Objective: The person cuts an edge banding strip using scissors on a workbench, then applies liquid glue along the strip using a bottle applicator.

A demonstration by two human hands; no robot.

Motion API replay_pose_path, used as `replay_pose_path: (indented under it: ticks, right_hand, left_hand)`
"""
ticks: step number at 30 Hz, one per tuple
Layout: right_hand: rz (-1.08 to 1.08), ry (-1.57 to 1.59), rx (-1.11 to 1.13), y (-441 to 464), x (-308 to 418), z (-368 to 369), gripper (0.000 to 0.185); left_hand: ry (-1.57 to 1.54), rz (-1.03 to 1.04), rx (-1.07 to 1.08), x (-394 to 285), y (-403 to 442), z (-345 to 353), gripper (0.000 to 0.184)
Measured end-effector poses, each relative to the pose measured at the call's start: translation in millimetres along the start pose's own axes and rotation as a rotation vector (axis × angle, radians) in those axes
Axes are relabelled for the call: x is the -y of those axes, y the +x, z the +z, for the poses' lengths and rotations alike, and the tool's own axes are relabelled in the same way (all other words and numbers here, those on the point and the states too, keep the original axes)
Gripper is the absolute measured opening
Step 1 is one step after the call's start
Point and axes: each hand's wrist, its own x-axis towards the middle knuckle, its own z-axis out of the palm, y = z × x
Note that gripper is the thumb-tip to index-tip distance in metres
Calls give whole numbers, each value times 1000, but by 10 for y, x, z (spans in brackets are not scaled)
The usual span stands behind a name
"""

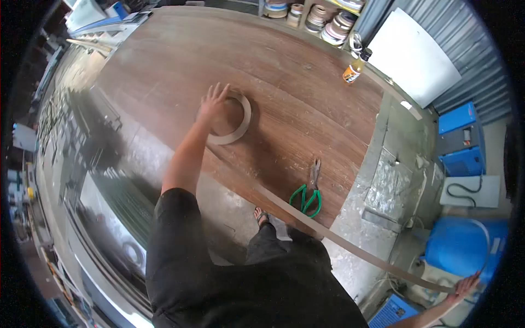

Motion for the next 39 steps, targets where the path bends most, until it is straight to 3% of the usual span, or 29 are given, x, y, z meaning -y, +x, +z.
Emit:
replay_pose_path:
  ticks: [1,3,6,8,11,12,15,17,18,20,21,22,25,26,29,32,35,38,39]
  right_hand:
    - [24,-15,-56,89,13,-185,42]
    - [66,46,36,319,-49,-815,39]
    - [117,80,-5,507,-94,-1622,39]
    - [68,56,-35,546,-261,-2187,40]
    - [28,-208,-103,-18,-445,-2308,44]
    - [-4,-304,-112,-143,-478,-2473,45]
    - [-182,-604,-75,-520,-513,-2888,51]
    - [-334,-610,130,-573,-560,-3711,57]
    - [-507,-975,-4,-747,-486,-3278,47]
    - [-746,-1336,-138,-946,-372,-2822,31]
    - [-786,-1415,-190,-1026,-327,-2662,28]
    - [-877,-1474,-190,-973,-304,-2619,21]
    - [-805,-1467,-241,-966,-375,-2489,21]
    - [-778,-1458,-245,-975,-412,-2442,21]
    - [-715,-1429,-252,-954,-509,-2280,21]
    - [-673,-1409,-270,-1005,-602,-2197,22]
    - [-651,-1412,-259,-960,-641,-2115,22]
    - [-639,-1404,-226,-813,-754,-2019,23]
    - [-633,-1399,-214,-771,-784,-2002,23]
  left_hand:
    - [-59,-29,106,163,123,86,72]
    - [-167,-84,325,396,367,250,67]
    - [30,-170,454,478,439,71,48]
    - [-26,-380,374,672,377,272,48]
    - [-235,-781,262,1289,284,1090,58]
    - [-469,-1012,295,1164,311,668,64]
    - [150,-479,721,1372,395,495,105]
    - [-256,-984,214,1091,234,-37,114]
    - [-89,-842,254,1134,206,6,112]
    - [62,-644,236,1112,186,85,105]
    - [135,-539,233,1095,137,154,101]
    - [178,-428,215,1219,92,287,86]
    - [185,-65,288,1670,286,514,51]
    - [14,-282,243,1437,339,209,35]
    - [210,-164,227,1481,529,360,37]
    - [85,-439,142,1192,763,331,46]
    - [-168,-564,-90,1259,645,385,58]
    - [-88,-546,-313,1387,290,202,65]
    - [-58,-619,-296,1404,-14,91,71]
